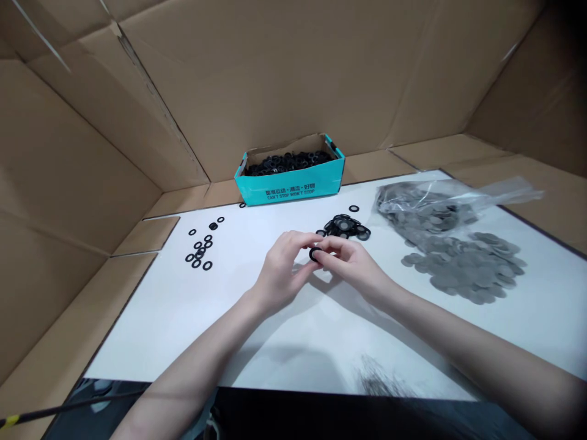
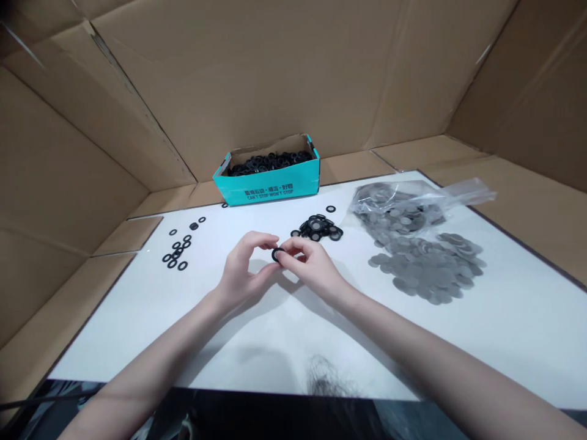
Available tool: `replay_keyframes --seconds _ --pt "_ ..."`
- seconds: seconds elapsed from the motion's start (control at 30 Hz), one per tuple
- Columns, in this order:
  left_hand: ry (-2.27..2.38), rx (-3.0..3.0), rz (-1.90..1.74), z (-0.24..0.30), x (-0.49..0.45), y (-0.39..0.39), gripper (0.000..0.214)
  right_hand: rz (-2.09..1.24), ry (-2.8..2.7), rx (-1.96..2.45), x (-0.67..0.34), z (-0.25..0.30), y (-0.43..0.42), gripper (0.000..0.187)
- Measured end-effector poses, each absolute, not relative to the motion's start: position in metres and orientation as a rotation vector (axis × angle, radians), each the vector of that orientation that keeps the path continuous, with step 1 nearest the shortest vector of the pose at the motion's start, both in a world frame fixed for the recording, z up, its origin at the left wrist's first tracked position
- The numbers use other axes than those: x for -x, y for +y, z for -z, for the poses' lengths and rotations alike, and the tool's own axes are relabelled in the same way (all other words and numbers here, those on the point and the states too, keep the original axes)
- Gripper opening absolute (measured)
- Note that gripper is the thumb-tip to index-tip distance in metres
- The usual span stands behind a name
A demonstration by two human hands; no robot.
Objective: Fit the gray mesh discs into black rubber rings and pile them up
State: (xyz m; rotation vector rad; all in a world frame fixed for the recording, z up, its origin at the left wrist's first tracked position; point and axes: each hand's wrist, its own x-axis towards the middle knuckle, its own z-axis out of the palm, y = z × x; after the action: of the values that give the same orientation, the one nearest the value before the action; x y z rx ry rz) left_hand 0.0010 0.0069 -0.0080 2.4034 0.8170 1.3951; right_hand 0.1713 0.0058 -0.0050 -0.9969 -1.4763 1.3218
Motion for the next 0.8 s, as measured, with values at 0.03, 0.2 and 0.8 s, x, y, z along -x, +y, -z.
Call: replay_keyframes --seconds 0.03,0.2,0.8 --pt "0.805 -2.427 -1.4 0.008 -0.001 0.007 0.037 -1.339 -1.476 1.0 -0.171 0.005 0.006 0.027" --pt "0.778 -2.504 -1.378 0.006 0.001 0.007 0.04 -1.389 -1.453 1.025 -0.173 0.005 0.006 0.026" --pt "0.89 -2.499 -1.305 -0.004 0.021 0.019 0.047 -0.615 -1.649 1.265 -0.2 0.01 0.034 0.019"
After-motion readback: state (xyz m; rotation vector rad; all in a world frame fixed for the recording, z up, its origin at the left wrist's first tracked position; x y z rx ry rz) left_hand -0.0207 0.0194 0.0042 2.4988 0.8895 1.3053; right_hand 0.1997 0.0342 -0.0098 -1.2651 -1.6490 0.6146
